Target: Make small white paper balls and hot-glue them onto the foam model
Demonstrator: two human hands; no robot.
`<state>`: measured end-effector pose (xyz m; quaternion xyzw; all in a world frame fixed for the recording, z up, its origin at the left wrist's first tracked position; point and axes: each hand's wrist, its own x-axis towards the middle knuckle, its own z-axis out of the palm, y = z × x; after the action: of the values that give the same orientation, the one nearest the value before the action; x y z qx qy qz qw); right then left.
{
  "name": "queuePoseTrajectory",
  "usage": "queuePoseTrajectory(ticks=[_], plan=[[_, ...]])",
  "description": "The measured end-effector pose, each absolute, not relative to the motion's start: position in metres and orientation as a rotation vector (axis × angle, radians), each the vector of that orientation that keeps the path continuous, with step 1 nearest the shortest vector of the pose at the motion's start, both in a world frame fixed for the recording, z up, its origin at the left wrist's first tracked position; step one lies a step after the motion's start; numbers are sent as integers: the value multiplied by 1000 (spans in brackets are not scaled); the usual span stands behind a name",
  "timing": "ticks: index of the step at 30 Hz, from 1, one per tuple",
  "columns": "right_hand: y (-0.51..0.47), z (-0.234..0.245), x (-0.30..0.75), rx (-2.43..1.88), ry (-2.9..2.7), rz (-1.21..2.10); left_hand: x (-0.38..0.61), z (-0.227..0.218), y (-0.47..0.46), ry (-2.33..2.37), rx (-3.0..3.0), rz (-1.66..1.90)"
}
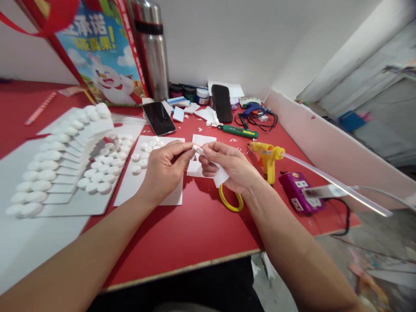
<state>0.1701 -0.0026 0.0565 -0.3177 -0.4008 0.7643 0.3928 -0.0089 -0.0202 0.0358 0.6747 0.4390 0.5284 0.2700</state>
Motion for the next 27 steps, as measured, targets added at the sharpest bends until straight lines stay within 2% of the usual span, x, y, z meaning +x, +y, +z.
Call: queuePoseTrajectory(ticks=[8,14,22,27], plan=[[-3,51,164,-1020,-1246,1497,-8,37,-24,1258,1837,1392],[-14,49,153,-1154,-1307,1139,1,35,-27,1257,1946,1506],[-21,47,148,-1049,-1275,1167,1,29,-27,1319,2336,1590],[-16,51,157,-1019,-1340,1179,-2,30,-27,1196,2007,1488]])
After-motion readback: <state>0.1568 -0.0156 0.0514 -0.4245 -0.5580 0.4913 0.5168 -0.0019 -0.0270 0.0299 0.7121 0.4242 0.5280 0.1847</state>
